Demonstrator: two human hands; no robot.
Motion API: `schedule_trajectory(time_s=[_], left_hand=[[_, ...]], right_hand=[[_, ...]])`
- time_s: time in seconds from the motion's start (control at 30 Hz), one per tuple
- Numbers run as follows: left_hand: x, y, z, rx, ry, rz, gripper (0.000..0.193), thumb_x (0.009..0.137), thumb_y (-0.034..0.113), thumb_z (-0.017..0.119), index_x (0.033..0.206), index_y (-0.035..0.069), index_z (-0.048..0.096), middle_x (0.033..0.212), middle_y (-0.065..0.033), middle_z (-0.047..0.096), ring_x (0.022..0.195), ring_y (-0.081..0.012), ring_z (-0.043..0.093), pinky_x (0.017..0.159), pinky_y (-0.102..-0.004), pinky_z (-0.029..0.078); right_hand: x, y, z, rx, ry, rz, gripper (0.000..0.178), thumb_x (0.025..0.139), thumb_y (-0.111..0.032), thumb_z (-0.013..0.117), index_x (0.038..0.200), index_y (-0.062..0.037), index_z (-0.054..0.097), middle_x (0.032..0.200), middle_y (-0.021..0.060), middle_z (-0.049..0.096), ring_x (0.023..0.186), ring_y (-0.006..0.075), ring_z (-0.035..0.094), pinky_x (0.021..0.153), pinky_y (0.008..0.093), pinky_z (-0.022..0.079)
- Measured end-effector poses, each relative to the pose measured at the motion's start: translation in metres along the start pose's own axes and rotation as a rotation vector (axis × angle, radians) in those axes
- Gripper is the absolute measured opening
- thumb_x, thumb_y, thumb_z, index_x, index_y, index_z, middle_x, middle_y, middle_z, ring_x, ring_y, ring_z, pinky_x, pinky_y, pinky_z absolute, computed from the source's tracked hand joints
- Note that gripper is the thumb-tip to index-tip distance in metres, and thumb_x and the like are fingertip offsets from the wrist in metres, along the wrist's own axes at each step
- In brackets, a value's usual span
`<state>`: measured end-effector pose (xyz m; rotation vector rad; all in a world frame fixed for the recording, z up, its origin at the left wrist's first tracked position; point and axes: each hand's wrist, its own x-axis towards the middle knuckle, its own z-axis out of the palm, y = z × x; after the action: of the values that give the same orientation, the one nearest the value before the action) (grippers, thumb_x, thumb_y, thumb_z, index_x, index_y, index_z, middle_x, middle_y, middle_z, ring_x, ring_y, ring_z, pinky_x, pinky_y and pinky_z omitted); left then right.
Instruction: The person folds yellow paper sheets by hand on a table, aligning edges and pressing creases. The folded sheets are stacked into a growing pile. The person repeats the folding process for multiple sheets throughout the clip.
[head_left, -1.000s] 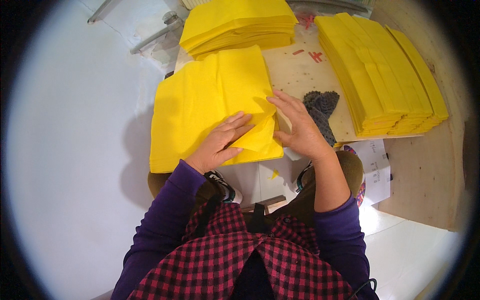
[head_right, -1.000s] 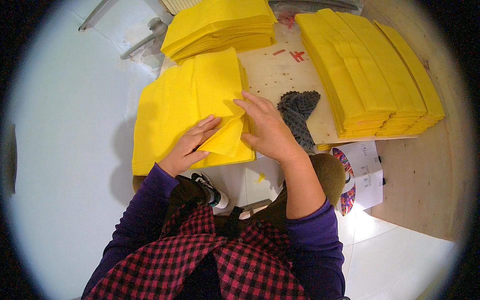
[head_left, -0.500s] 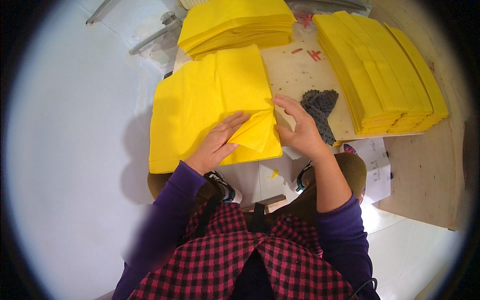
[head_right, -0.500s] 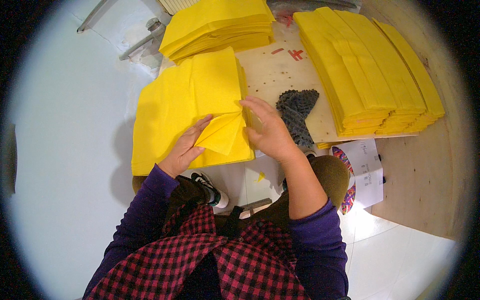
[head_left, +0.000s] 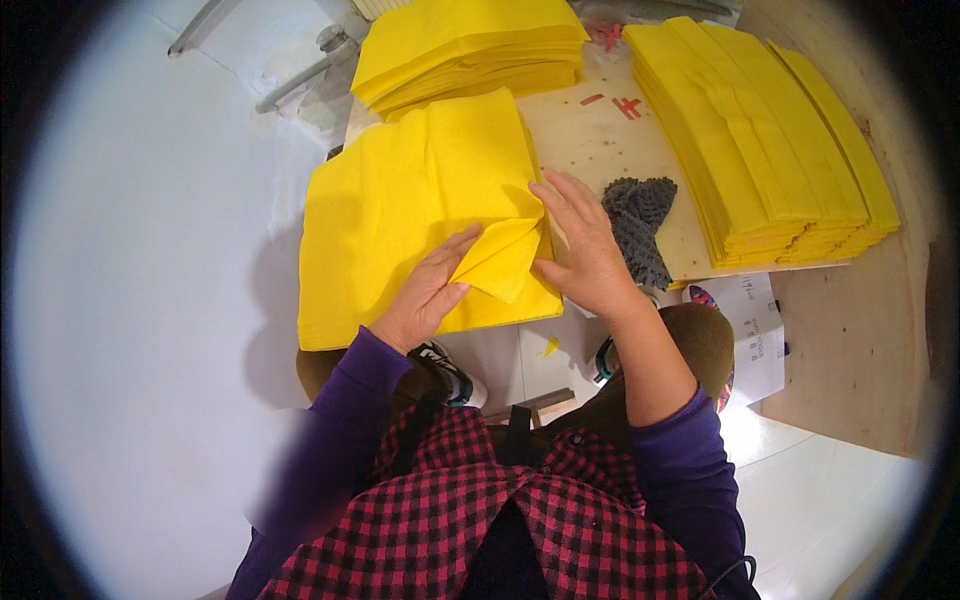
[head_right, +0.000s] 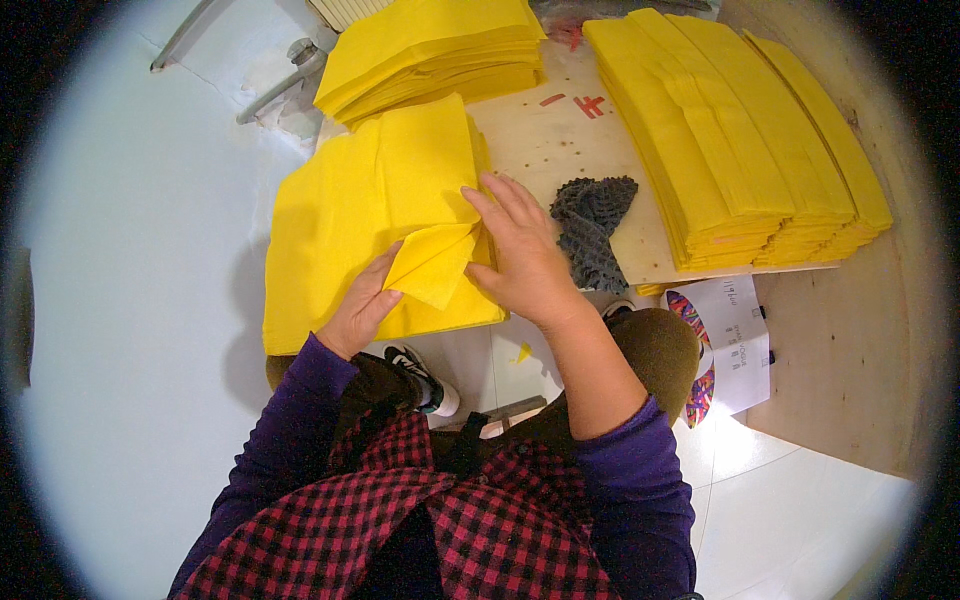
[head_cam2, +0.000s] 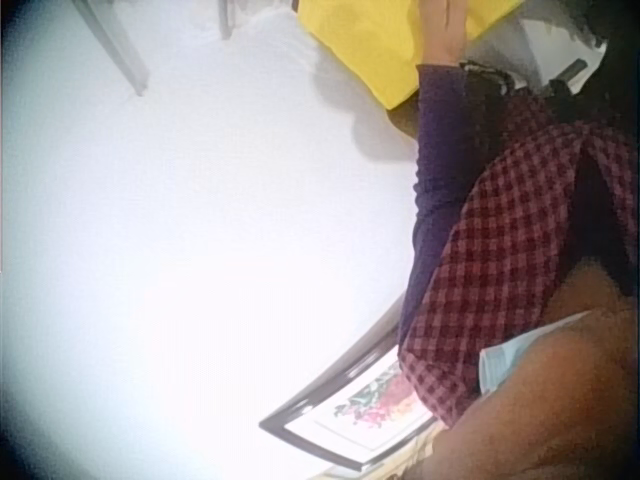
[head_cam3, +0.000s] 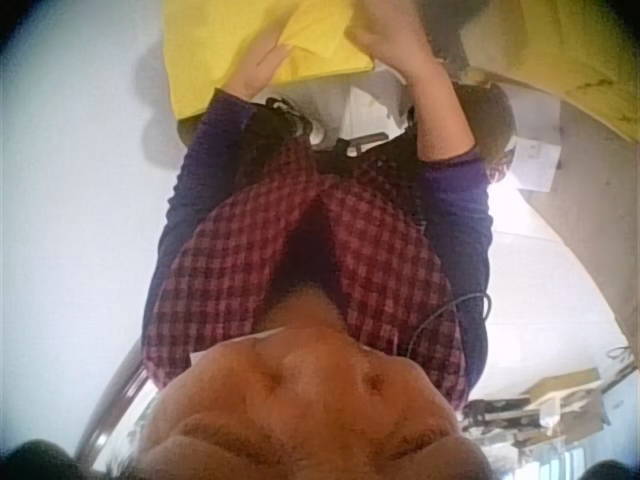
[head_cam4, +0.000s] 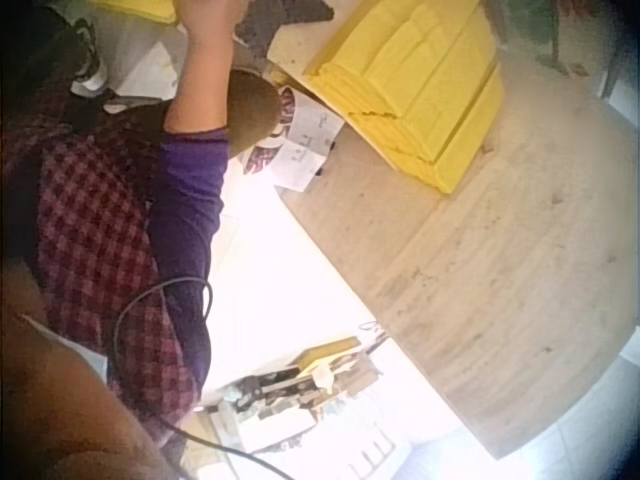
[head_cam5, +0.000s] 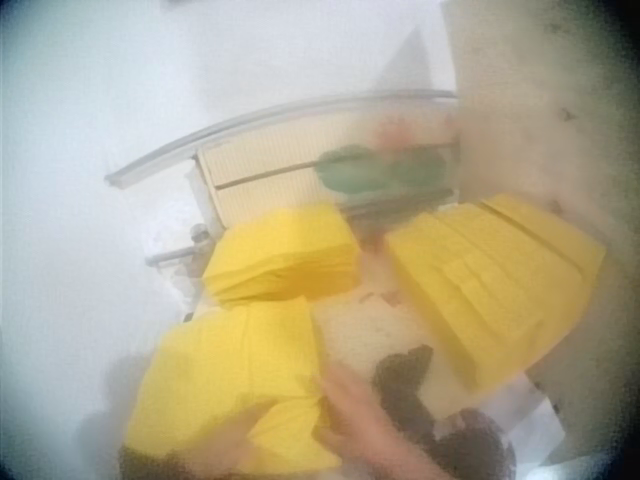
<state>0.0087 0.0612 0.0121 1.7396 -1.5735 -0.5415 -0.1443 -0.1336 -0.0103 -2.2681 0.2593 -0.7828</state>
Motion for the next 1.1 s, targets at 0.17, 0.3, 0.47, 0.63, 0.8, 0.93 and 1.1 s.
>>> schedule_trajectory(time_s=[0.17,0.3,0.47,0.63,0.8,0.93,1.1], left_hand=[[0.001,0.002,-0.001,0.022,-0.014,-0.004,0.062,0.097,0.043,0.038,0.14,-0.002,0.043,0.147,-0.0239,0.039,0.14,-0.0408,0.031,0.115,-0.0434,0.023],[0.005,0.003,-0.002,0.109,-0.046,0.076,0.065,0.087,0.036,0.057,0.14,0.001,0.045,0.148,-0.0201,0.039,0.14,-0.0393,0.031,0.115,-0.0448,0.024],[0.006,0.004,-0.001,0.242,-0.083,0.097,0.073,0.073,0.022,0.074,0.139,0.004,0.047,0.149,-0.0174,0.04,0.141,-0.037,0.031,0.116,-0.0461,0.023],[0.005,0.003,-0.001,0.26,-0.094,0.095,0.07,0.075,0.021,0.071,0.139,0.004,0.047,0.149,-0.0168,0.039,0.141,-0.0366,0.031,0.115,-0.0461,0.024],[0.005,0.002,0.0,0.239,-0.085,0.087,0.062,0.079,0.018,0.067,0.137,0.002,0.049,0.148,-0.0178,0.04,0.14,-0.0371,0.032,0.115,-0.0453,0.025],[0.005,0.0,-0.001,0.182,-0.078,0.095,0.056,0.083,0.015,0.061,0.137,0.002,0.049,0.148,-0.0183,0.04,0.14,-0.0374,0.032,0.115,-0.0444,0.025],[0.005,-0.003,0.0,0.156,-0.089,0.068,0.054,0.086,0.012,0.054,0.139,0.002,0.046,0.15,-0.0158,0.038,0.142,-0.0363,0.029,0.116,-0.0434,0.024]], right_hand=[[0.003,-0.001,0.001,-0.054,0.028,-0.054,0.071,0.066,-0.006,0.074,0.133,-0.0103,0.052,0.142,0.0137,0.045,0.133,0.0344,0.041,0.11,0.0428,0.034],[0.002,0.001,0.002,-0.008,0.045,-0.141,0.058,0.068,0.001,0.069,0.124,-0.0092,0.058,0.136,0.0121,0.052,0.128,0.034,0.046,0.107,0.0418,0.038],[0.001,0.006,0.001,0.094,0.034,-0.226,0.039,0.068,0.006,0.065,0.105,-0.0076,0.067,0.117,0.0105,0.064,0.118,0.0322,0.054,0.103,0.0401,0.042],[0.0,0.006,-0.001,0.13,-0.058,-0.251,0.033,0.068,0.006,0.064,0.096,-0.0102,0.069,0.1,0.0065,0.069,0.106,0.0272,0.061,0.105,0.0442,0.04],[0.0,0.004,-0.002,0.14,-0.109,-0.183,0.029,0.069,0.004,0.062,0.093,-0.0108,0.068,0.096,0.0059,0.068,0.103,0.0247,0.063,0.107,0.0465,0.037],[0.003,0.002,-0.002,0.166,-0.137,-0.15,0.025,0.07,0.003,0.063,0.092,-0.009,0.066,0.096,0.0077,0.067,0.101,0.0263,0.063,0.106,0.0447,0.037],[0.001,0.0,-0.011,0.252,-0.013,-0.111,0.021,0.071,0.003,0.069,0.09,-0.0042,0.065,0.091,0.0096,0.065,0.09,0.0298,0.062,0.093,0.0401,0.044]])
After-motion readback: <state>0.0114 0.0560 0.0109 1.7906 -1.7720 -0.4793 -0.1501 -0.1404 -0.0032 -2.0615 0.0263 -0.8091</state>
